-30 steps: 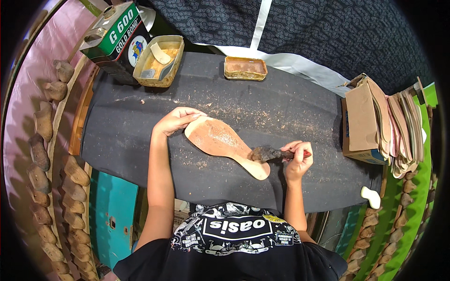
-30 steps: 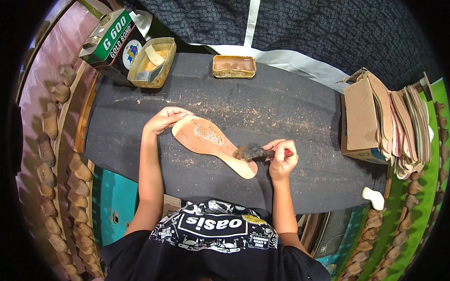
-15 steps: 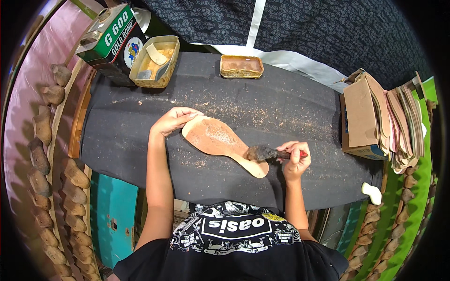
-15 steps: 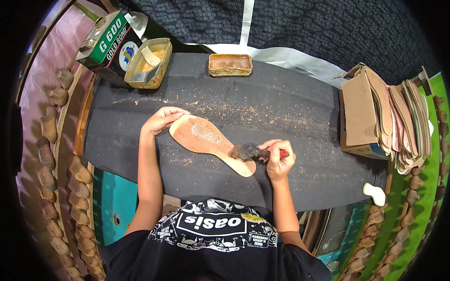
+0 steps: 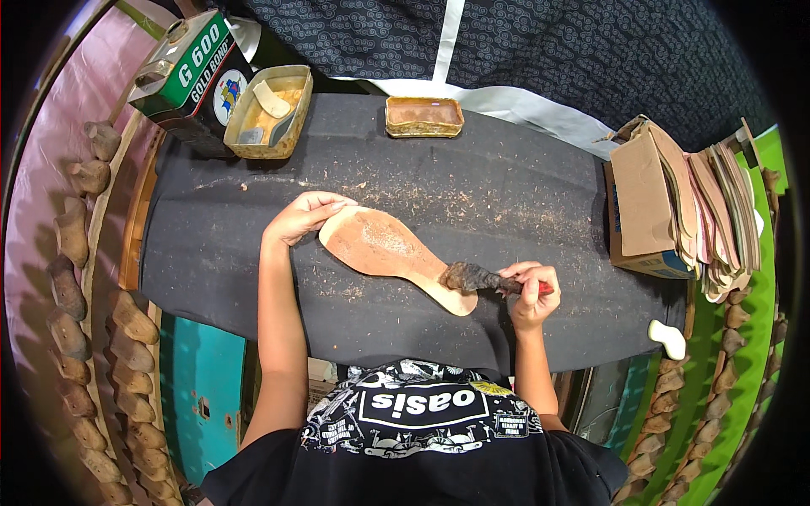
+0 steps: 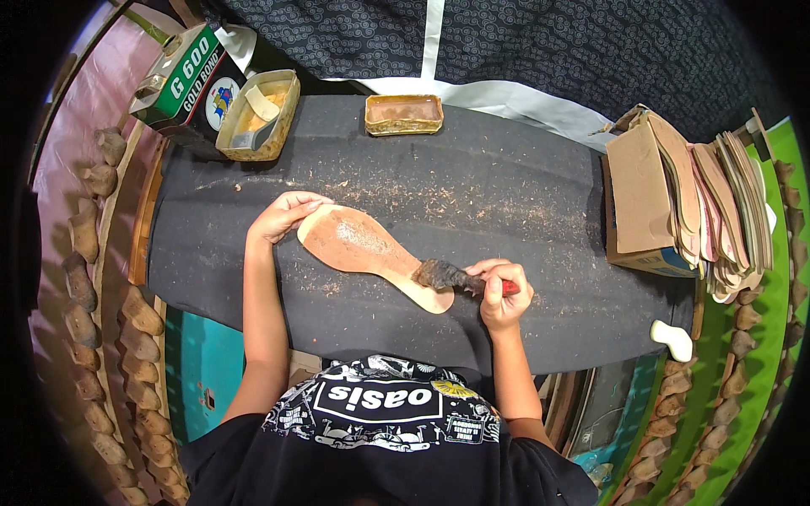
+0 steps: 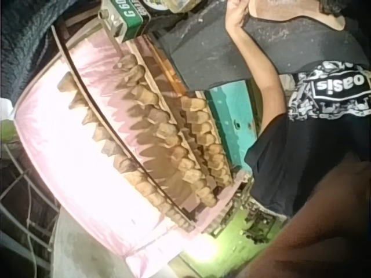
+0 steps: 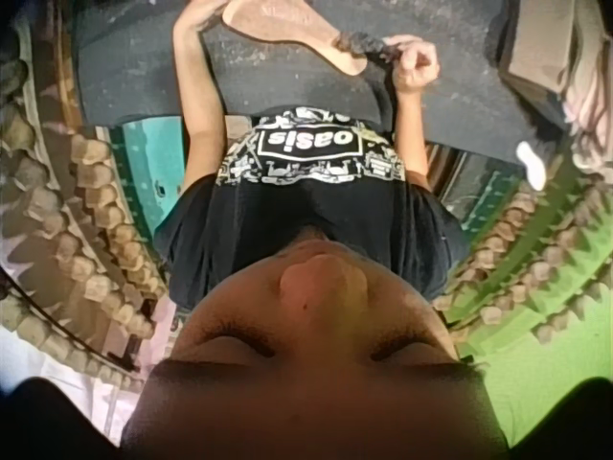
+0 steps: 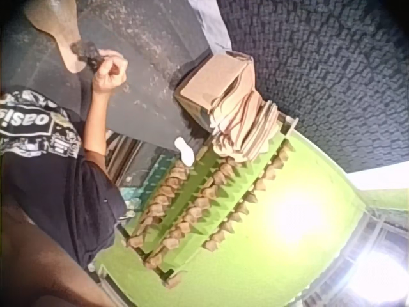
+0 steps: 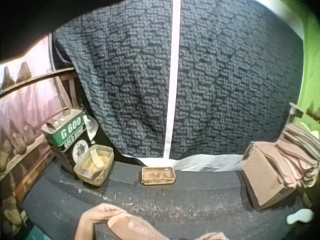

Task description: The person applies adhesive to shoe soles using a brush, drops them into a bucket below, and takes additional soles from a box on the table to coat with adhesive.

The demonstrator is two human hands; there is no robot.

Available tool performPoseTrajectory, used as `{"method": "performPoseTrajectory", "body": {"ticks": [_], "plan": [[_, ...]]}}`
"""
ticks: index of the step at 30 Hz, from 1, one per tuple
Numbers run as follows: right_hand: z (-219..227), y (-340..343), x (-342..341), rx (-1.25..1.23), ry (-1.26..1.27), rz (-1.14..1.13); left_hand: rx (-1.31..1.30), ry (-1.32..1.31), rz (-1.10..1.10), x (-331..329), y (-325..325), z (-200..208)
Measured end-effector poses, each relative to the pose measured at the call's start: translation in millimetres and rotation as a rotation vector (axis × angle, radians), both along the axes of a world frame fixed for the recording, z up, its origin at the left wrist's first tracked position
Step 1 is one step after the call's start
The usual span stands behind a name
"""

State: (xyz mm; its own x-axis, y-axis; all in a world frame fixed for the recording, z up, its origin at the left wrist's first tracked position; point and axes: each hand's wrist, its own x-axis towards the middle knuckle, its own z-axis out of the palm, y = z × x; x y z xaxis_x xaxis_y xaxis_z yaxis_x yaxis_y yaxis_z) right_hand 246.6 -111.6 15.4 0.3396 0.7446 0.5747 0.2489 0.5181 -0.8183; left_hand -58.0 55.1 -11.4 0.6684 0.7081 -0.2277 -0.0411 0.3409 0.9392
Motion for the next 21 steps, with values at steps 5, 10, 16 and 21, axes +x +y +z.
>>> {"method": "performPoseTrajectory", "body": {"ticks": [5, 10, 16, 21], "plan": [[-3, -17, 14, -0.040, 0.027, -0.025, -0.004, 0.002, -0.027, -3, 1, 0], [0, -21, 20, -0.010, 0.100, -0.072, -0.005, 0.012, -0.014, -4, 0, -4], [-5, -21, 14, -0.036, -0.011, -0.077, 0.011, 0.012, -0.004, -3, 1, -4], [-4, -20, 27, -0.028, 0.066, -0.099, 0.010, 0.002, 0.008, -2, 3, -6]]}}
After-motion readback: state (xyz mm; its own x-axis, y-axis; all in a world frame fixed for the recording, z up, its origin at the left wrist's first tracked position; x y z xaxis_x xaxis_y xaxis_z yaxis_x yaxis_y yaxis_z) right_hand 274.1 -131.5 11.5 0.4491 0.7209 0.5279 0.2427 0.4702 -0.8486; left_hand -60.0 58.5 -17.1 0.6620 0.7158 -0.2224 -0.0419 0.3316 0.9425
